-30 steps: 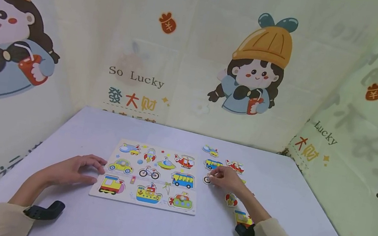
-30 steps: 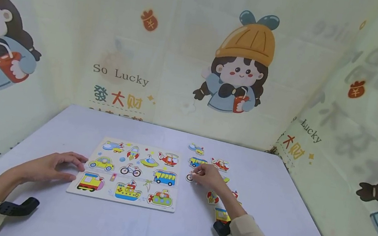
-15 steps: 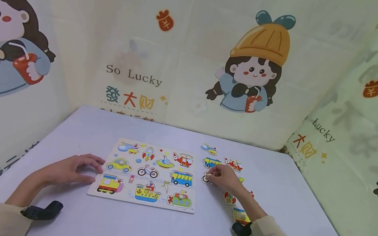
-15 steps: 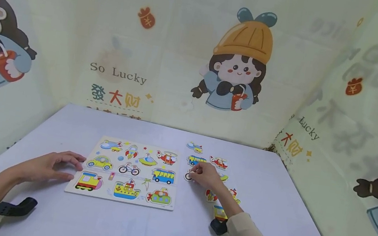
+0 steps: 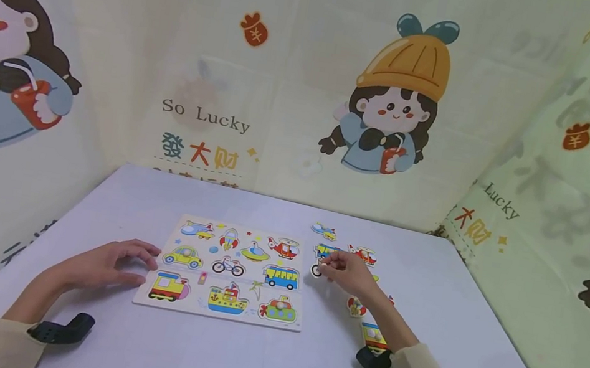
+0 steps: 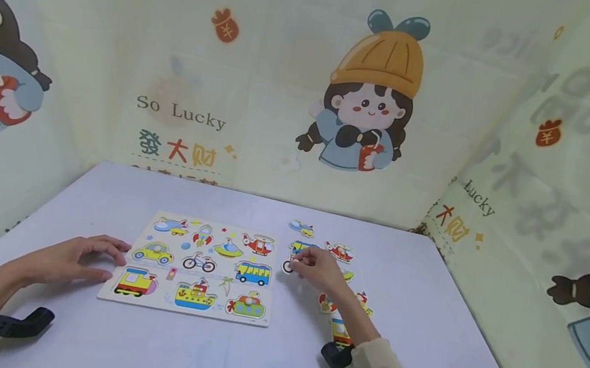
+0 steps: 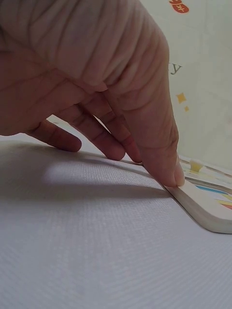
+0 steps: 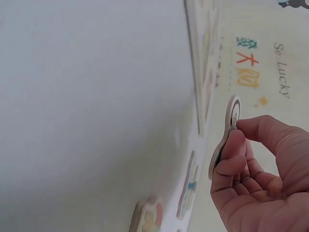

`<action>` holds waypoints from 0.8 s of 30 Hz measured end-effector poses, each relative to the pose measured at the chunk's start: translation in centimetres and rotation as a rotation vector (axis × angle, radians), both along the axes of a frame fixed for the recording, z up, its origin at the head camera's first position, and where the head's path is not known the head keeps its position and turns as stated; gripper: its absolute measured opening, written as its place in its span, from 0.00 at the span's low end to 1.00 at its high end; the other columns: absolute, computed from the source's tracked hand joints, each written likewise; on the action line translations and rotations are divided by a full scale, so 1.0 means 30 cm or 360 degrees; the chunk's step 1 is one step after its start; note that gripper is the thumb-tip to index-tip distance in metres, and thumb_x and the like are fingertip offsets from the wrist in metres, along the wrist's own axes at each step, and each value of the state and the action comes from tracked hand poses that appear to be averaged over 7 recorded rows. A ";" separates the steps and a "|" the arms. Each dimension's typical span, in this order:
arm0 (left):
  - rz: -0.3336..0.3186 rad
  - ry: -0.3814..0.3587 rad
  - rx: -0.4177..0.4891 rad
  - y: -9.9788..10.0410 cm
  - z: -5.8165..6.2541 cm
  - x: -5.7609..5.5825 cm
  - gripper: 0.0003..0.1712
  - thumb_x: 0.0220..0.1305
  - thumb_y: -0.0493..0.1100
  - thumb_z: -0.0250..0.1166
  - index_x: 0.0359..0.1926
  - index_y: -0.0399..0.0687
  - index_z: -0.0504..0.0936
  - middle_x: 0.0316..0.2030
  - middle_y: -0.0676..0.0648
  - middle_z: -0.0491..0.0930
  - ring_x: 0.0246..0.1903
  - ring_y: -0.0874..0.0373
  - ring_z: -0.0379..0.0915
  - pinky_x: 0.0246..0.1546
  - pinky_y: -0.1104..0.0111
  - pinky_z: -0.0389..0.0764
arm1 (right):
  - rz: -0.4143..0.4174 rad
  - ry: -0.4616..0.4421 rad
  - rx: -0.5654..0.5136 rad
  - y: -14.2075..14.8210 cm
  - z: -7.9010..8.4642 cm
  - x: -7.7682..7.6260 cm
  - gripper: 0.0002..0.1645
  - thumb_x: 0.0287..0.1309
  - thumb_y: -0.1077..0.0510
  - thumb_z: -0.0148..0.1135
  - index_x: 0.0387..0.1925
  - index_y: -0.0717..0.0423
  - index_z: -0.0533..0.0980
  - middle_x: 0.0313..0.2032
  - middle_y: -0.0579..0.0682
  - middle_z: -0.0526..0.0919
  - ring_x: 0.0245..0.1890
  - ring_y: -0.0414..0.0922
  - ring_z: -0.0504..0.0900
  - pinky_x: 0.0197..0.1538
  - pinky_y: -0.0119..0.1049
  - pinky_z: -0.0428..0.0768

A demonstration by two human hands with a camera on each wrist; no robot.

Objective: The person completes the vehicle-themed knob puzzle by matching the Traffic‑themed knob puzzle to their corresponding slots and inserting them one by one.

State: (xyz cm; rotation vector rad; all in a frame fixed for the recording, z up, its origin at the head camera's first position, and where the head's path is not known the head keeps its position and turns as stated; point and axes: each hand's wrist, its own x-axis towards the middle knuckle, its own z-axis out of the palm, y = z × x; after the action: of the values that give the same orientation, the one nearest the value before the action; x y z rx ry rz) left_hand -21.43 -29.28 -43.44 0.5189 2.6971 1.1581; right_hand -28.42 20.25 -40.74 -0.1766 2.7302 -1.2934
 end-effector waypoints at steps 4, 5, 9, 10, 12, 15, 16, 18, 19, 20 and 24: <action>-0.0004 0.0006 0.0004 -0.001 0.001 -0.004 0.16 0.59 0.45 0.76 0.47 0.51 0.85 0.66 0.35 0.73 0.69 0.28 0.59 0.64 0.31 0.64 | 0.0003 -0.0041 -0.0128 -0.018 0.009 0.017 0.11 0.62 0.55 0.72 0.42 0.57 0.81 0.30 0.50 0.82 0.32 0.46 0.80 0.37 0.34 0.78; -0.0001 0.0000 0.0010 -0.001 0.001 -0.005 0.16 0.59 0.46 0.76 0.47 0.51 0.85 0.66 0.35 0.73 0.69 0.28 0.59 0.65 0.31 0.64 | 0.0015 -0.0051 -0.0162 -0.023 0.012 0.022 0.11 0.63 0.56 0.72 0.42 0.57 0.81 0.30 0.50 0.82 0.32 0.47 0.80 0.37 0.34 0.78; -0.0011 0.0003 0.0001 -0.001 0.000 -0.008 0.16 0.59 0.46 0.76 0.48 0.51 0.85 0.66 0.35 0.73 0.69 0.28 0.59 0.64 0.31 0.64 | 0.0074 -0.0123 -0.0313 -0.051 0.017 0.041 0.12 0.63 0.56 0.71 0.43 0.58 0.81 0.31 0.53 0.84 0.32 0.47 0.80 0.38 0.35 0.77; -0.0012 0.0002 0.0001 -0.001 -0.001 -0.007 0.16 0.60 0.46 0.76 0.48 0.51 0.85 0.66 0.35 0.73 0.69 0.28 0.59 0.65 0.31 0.64 | 0.0099 -0.0141 -0.0342 -0.060 0.017 0.047 0.12 0.64 0.56 0.70 0.43 0.59 0.80 0.32 0.54 0.84 0.32 0.47 0.79 0.38 0.35 0.77; -0.0015 0.0006 -0.0007 -0.002 -0.002 -0.007 0.15 0.60 0.46 0.75 0.48 0.51 0.85 0.66 0.35 0.73 0.69 0.28 0.59 0.64 0.31 0.64 | 0.0135 -0.0176 -0.0388 -0.079 0.018 0.055 0.12 0.64 0.56 0.70 0.43 0.59 0.80 0.35 0.55 0.86 0.32 0.46 0.80 0.38 0.35 0.77; -0.0009 0.0017 -0.0010 -0.001 0.001 -0.009 0.15 0.60 0.45 0.75 0.48 0.51 0.85 0.66 0.35 0.73 0.69 0.28 0.59 0.64 0.31 0.64 | 0.0189 -0.0180 -0.0411 -0.107 0.022 0.063 0.13 0.65 0.55 0.69 0.44 0.59 0.80 0.36 0.55 0.87 0.32 0.45 0.81 0.38 0.34 0.77; -0.0004 0.0018 -0.0014 -0.001 0.002 -0.009 0.15 0.60 0.45 0.75 0.48 0.51 0.85 0.66 0.35 0.73 0.69 0.28 0.59 0.64 0.30 0.64 | 0.0203 -0.0183 -0.0416 -0.116 0.024 0.066 0.13 0.65 0.54 0.69 0.44 0.59 0.80 0.36 0.55 0.87 0.32 0.45 0.81 0.38 0.34 0.78; 0.0009 0.0008 -0.0017 0.001 0.004 -0.008 0.16 0.60 0.45 0.75 0.48 0.51 0.85 0.66 0.35 0.73 0.69 0.28 0.59 0.64 0.30 0.64 | 0.0231 -0.0190 -0.0431 -0.132 0.028 0.072 0.13 0.65 0.54 0.69 0.44 0.59 0.80 0.35 0.54 0.87 0.32 0.45 0.81 0.39 0.34 0.78; 0.0016 0.0003 -0.0018 0.001 0.005 -0.008 0.16 0.60 0.45 0.76 0.48 0.50 0.85 0.66 0.35 0.73 0.69 0.28 0.59 0.64 0.30 0.64 | 0.0245 -0.0193 -0.0441 -0.140 0.029 0.074 0.13 0.65 0.54 0.69 0.44 0.59 0.80 0.35 0.53 0.87 0.32 0.46 0.82 0.39 0.34 0.78; 0.0019 -0.0003 -0.0019 0.002 0.005 -0.007 0.16 0.60 0.45 0.76 0.48 0.50 0.84 0.66 0.35 0.72 0.69 0.28 0.58 0.64 0.30 0.64 | 0.0255 -0.0199 -0.0451 -0.149 0.030 0.078 0.13 0.65 0.54 0.69 0.44 0.59 0.80 0.35 0.52 0.87 0.32 0.46 0.82 0.39 0.34 0.78; 0.0022 -0.0026 -0.0013 0.001 0.000 -0.005 0.16 0.60 0.45 0.76 0.48 0.50 0.84 0.66 0.34 0.72 0.69 0.28 0.58 0.64 0.30 0.64 | 0.0267 -0.0214 -0.0464 -0.178 0.029 0.089 0.14 0.65 0.53 0.70 0.44 0.59 0.80 0.34 0.51 0.87 0.32 0.47 0.83 0.40 0.36 0.80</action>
State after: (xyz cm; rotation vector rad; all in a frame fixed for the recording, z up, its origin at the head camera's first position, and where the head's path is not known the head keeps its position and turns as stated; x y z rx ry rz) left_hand -21.56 -29.26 -43.44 0.4880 2.6946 1.1488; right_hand -25.75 14.92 -39.87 -0.3238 2.3502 -1.5834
